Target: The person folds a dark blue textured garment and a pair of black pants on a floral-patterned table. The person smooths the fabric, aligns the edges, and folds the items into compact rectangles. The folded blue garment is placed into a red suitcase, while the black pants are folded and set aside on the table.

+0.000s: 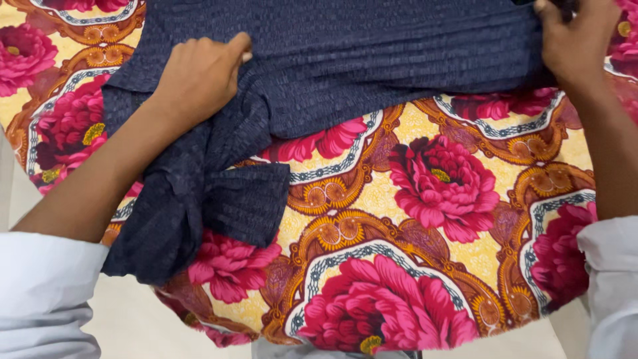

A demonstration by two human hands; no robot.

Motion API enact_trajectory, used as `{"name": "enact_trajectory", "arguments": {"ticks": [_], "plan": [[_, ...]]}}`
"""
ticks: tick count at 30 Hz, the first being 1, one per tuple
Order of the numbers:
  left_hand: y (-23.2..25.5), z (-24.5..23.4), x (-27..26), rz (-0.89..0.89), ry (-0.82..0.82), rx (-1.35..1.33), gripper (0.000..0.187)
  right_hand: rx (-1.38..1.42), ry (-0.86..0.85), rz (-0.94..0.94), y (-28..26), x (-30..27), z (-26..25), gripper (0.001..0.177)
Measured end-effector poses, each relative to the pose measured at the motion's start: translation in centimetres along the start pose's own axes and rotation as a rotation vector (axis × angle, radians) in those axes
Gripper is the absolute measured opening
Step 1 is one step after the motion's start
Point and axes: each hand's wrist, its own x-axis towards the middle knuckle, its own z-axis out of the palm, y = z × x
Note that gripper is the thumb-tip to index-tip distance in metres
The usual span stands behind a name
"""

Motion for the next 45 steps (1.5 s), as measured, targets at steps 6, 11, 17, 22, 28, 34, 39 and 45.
{"name": "enact_trajectory", "arguments": {"ticks": [6,11,17,22,28,34,39,45], "plan": [[-1.0,3.2,0.0,0.121,-0.095,0.120,0.016,-0.149,-0.066,-0.113,-0.7,0.4,2.1,0.010],[-1.3,3.4,0.3,0.135,-0.165,0.166,0.017,-0.175,-0.097,-0.103,-1.2,0.3,2.8,0.007],[-1.7,3.5,0.2,0.177,-0.158,0.229,0.025,-0.293,-0.066,-0.160,-2.4,0.8,2.7,0.005],[-2.0,3.3,-0.2,0.150,-0.109,0.272,0.020,-0.321,-0.057,-0.115,-2.4,0.8,2.4,0.008],[-2.2,3.4,-0.1,0.180,-0.099,0.262,0.016,-0.456,-0.039,-0.183,-2.2,0.7,2.8,0.005],[-2.4,3.1,0.0,0.223,-0.120,0.258,0.013,-0.476,-0.118,-0.112,-2.0,0.4,2.1,0.004],[-2.0,3.3,0.1,0.238,-0.123,0.267,0.013,-0.490,-0.112,-0.158,-1.8,-0.1,2.2,0.005],[0.3,1.1,1.0,0.175,-0.060,0.175,0.018,-0.609,-0.107,-0.180,-5.5,1.2,1.5,0.019]]}}
